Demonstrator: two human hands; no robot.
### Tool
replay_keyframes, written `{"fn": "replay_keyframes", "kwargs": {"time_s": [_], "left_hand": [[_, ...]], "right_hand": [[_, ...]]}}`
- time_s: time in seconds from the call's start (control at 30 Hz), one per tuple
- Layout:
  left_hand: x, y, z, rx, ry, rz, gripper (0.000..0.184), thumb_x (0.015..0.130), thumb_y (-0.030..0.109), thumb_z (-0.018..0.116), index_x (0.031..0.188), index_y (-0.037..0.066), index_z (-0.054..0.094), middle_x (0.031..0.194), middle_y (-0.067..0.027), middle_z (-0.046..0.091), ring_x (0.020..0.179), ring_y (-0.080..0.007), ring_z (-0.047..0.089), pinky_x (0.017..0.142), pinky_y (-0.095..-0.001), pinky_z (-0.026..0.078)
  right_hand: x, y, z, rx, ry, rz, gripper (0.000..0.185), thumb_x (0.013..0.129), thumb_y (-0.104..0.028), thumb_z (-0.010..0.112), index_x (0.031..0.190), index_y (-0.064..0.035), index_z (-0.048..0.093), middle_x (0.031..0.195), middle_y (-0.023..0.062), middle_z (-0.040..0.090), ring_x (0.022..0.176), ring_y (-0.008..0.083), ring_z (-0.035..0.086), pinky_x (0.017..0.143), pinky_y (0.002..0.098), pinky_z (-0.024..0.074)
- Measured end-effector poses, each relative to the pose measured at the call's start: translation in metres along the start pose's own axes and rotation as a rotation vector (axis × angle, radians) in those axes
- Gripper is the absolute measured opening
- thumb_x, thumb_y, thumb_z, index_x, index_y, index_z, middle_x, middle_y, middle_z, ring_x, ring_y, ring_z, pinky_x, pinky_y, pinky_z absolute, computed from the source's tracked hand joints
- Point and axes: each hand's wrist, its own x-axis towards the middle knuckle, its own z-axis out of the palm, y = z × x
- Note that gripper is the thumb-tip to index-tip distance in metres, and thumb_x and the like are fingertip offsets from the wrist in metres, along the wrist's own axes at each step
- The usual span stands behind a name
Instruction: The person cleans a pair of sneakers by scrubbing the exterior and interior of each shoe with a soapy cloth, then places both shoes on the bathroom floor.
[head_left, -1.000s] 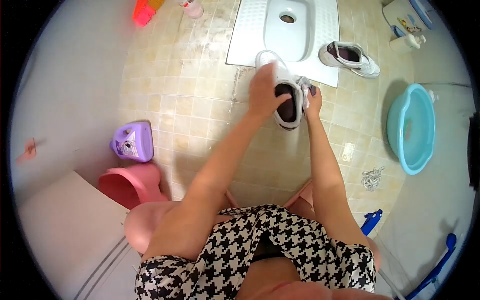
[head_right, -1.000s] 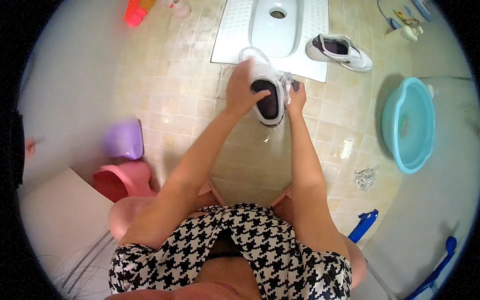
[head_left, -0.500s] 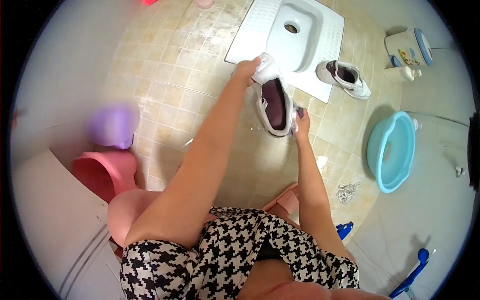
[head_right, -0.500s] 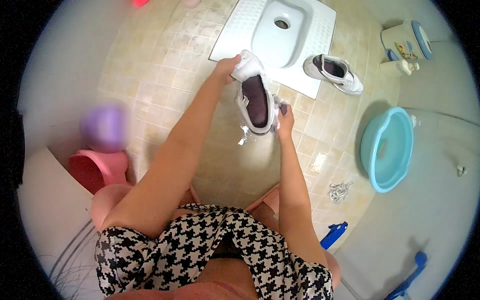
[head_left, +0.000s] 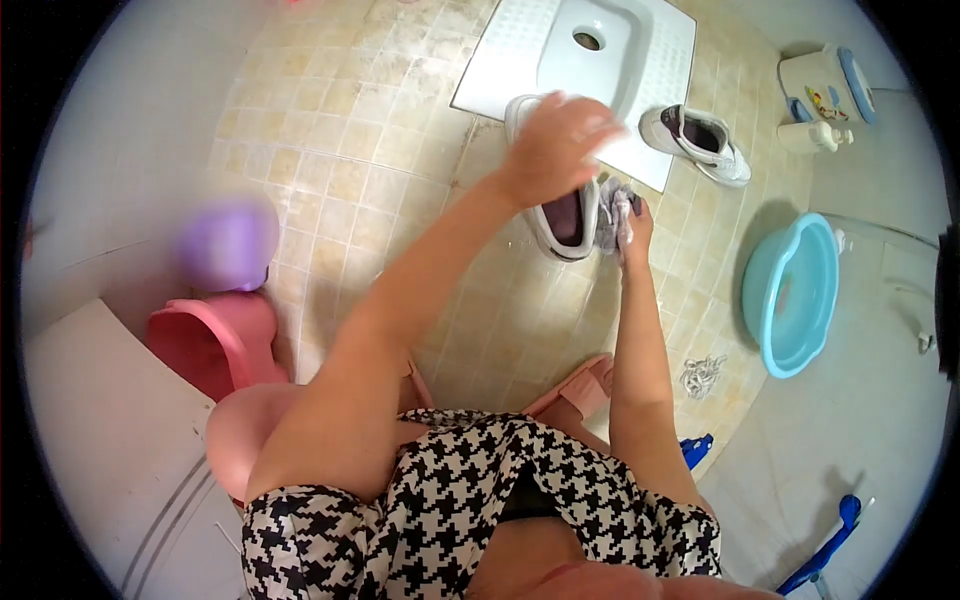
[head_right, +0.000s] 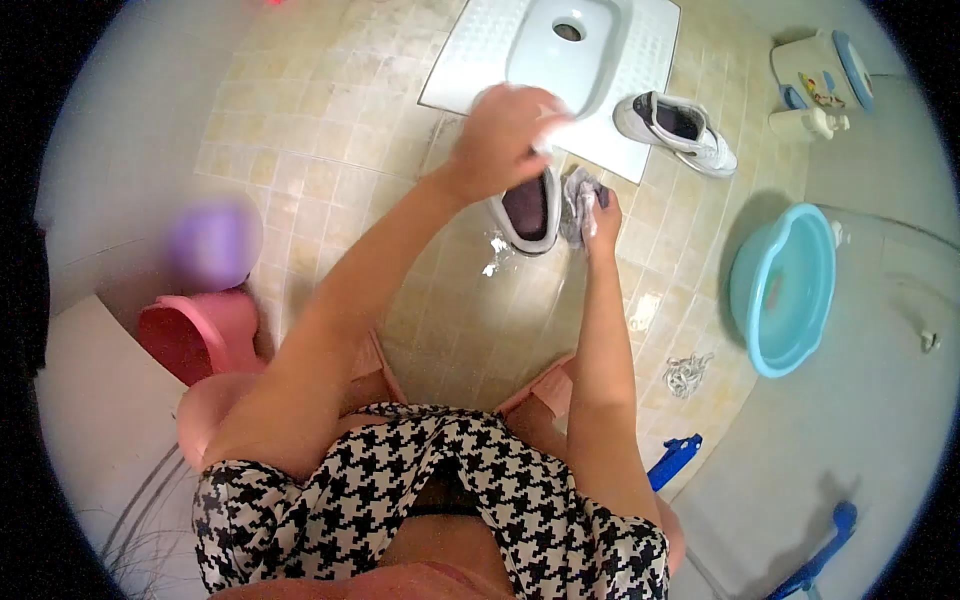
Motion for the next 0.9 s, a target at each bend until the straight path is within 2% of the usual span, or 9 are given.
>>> {"fn": "replay_keyframes", "kwargs": {"time_s": [0.1, 0.3, 0.43, 0.47, 0.57, 0.67, 0.77, 0.87, 0.9], "left_hand": [[-0.007, -0.015, 0.020, 0.419, -0.501, 0.236, 0.038, 0.068, 0.036, 0.071, 0.104, 0.022, 0.064, 0.103, 0.0022, 0.061, 0.111, -0.0189, 0.048, 0.098, -0.0557, 0.026], [0.028, -0.037, 0.032, 0.575, -0.878, 0.046, 0.031, 0.076, 0.049, 0.059, 0.086, 0.022, 0.068, 0.086, 0.0075, 0.063, 0.099, -0.0130, 0.051, 0.098, -0.0530, 0.025], [0.013, -0.069, 0.025, 0.341, -0.683, -0.104, 0.031, 0.083, 0.045, 0.053, 0.095, 0.018, 0.066, 0.095, 0.0048, 0.062, 0.106, -0.0127, 0.049, 0.101, -0.0581, 0.020], [0.000, -0.082, 0.031, 0.316, -0.592, -0.096, 0.032, 0.084, 0.044, 0.051, 0.097, 0.018, 0.064, 0.098, 0.0043, 0.061, 0.109, -0.0127, 0.048, 0.102, -0.0595, 0.019], [-0.030, -0.102, 0.032, 0.248, -0.528, -0.207, 0.035, 0.088, 0.037, 0.049, 0.116, 0.018, 0.055, 0.123, 0.0021, 0.052, 0.126, -0.0160, 0.036, 0.103, -0.0639, 0.013], [-0.052, -0.112, 0.042, 0.157, -0.485, -0.389, 0.039, 0.088, 0.028, 0.051, 0.126, 0.019, 0.049, 0.136, -0.0003, 0.042, 0.133, -0.0200, 0.026, 0.103, -0.0639, 0.014], [-0.034, -0.097, 0.038, 0.380, -0.384, -0.175, 0.042, 0.086, 0.027, 0.053, 0.126, 0.017, 0.048, 0.134, -0.0035, 0.044, 0.132, -0.0207, 0.028, 0.104, -0.0619, 0.014], [-0.001, -0.043, 0.014, 0.378, -0.193, 0.111, 0.029, 0.076, 0.022, 0.061, 0.103, 0.012, 0.061, 0.112, -0.0071, 0.059, 0.117, -0.0211, 0.047, 0.100, -0.0544, 0.028], [0.003, -0.026, 0.011, 0.334, -0.336, 0.112, 0.026, 0.076, 0.020, 0.060, 0.100, 0.011, 0.062, 0.107, -0.0081, 0.060, 0.113, -0.0226, 0.050, 0.098, -0.0507, 0.032]], "right_hand": [[-0.005, -0.004, 0.003, 0.055, -0.046, 0.055, 0.026, 0.087, -0.025, 0.061, 0.099, -0.0019, 0.058, 0.083, 0.0010, 0.059, 0.073, 0.0099, 0.052, 0.065, 0.0243, 0.0439], [-0.017, -0.031, 0.007, 0.042, -0.147, 0.120, 0.033, 0.083, -0.031, 0.066, 0.091, 0.0002, 0.058, 0.083, 0.0020, 0.059, 0.074, 0.0102, 0.051, 0.066, 0.0252, 0.0434], [-0.030, -0.085, 0.015, -0.752, -0.312, -0.267, 0.038, 0.074, -0.033, 0.071, 0.092, -0.0023, 0.058, 0.080, 0.0123, 0.060, 0.071, 0.0242, 0.056, 0.065, 0.0324, 0.0437], [-0.029, -0.085, 0.016, -0.745, -0.302, -0.219, 0.034, 0.073, -0.030, 0.070, 0.091, -0.0036, 0.058, 0.079, 0.0164, 0.059, 0.071, 0.0302, 0.056, 0.065, 0.0349, 0.0435], [-0.016, -0.060, 0.009, -0.532, -0.261, -0.149, 0.030, 0.075, -0.027, 0.068, 0.090, -0.0028, 0.058, 0.076, 0.0158, 0.060, 0.068, 0.0295, 0.056, 0.064, 0.0339, 0.0437], [0.000, -0.045, 0.005, -0.394, -0.305, -0.174, 0.028, 0.076, -0.025, 0.067, 0.089, -0.0012, 0.059, 0.072, 0.0120, 0.061, 0.064, 0.0218, 0.055, 0.062, 0.0318, 0.0433], [-0.004, -0.058, 0.003, -0.335, -0.362, -0.078, 0.028, 0.076, -0.025, 0.068, 0.089, -0.0011, 0.061, 0.069, 0.0082, 0.059, 0.062, 0.0159, 0.052, 0.061, 0.0298, 0.0428], [-0.002, -0.061, 0.002, -0.406, -0.382, -0.072, 0.029, 0.076, -0.025, 0.069, 0.090, -0.0013, 0.062, 0.068, 0.0066, 0.058, 0.061, 0.0135, 0.050, 0.060, 0.0284, 0.0425], [-0.001, -0.059, 0.002, -0.448, -0.385, -0.089, 0.029, 0.076, -0.026, 0.069, 0.090, -0.0014, 0.062, 0.067, 0.0063, 0.058, 0.061, 0.0131, 0.050, 0.060, 0.0280, 0.0424]]}}
